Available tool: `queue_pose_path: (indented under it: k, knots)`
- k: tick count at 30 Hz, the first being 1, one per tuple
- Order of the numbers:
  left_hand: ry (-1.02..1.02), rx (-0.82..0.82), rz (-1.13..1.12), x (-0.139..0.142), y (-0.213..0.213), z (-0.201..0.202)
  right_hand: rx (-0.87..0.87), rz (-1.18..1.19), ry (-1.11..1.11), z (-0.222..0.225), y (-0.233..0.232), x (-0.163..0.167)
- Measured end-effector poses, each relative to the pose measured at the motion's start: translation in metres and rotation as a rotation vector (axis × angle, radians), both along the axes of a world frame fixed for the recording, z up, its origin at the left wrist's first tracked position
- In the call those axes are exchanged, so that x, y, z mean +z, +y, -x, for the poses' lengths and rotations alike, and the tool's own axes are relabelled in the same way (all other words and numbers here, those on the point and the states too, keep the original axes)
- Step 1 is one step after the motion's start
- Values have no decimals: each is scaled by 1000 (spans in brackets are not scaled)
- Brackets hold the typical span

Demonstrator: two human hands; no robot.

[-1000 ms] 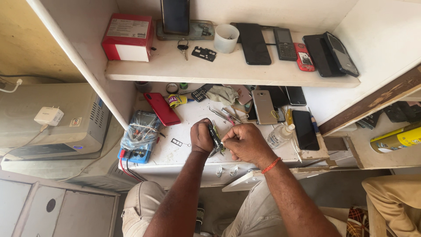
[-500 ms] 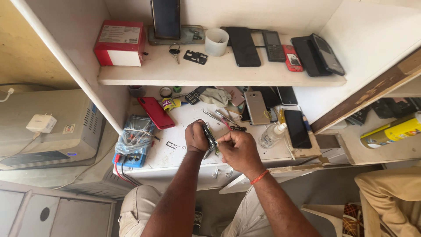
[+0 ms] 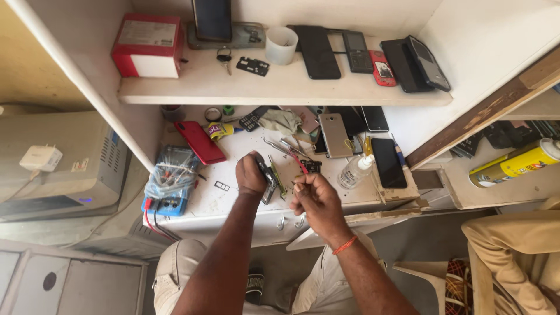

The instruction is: The person pries open the back cover of a smartphone at a cluttered repair workbench, works on the internal components with small hand tools, then powers the phone on and holds it up while tapping the screen to test it.

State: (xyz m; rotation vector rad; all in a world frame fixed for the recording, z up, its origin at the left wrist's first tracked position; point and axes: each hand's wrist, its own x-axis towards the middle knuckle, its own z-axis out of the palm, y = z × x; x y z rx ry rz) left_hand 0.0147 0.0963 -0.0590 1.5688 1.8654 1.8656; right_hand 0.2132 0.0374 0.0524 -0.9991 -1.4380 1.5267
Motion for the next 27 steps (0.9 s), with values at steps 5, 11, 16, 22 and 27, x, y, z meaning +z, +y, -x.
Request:
queue_pose_path:
  k: [5,11,16,22,27]
  knots:
    - [-415,-90,35,2,-4,-3,57,-254,6,20,3,7]
    - [-648,-281,-2,6,-20,-3,65,-418,-148,43,5,31]
    - [-520,-219,32,20,-26,-4,39,-682,-311,54,4,53]
    - [-403,-109,27,41,-40,-6,-17,-648,-354,57,7,57]
    - [-280,21,1,58,-50,-5,-116,-351,-334,56,32,40]
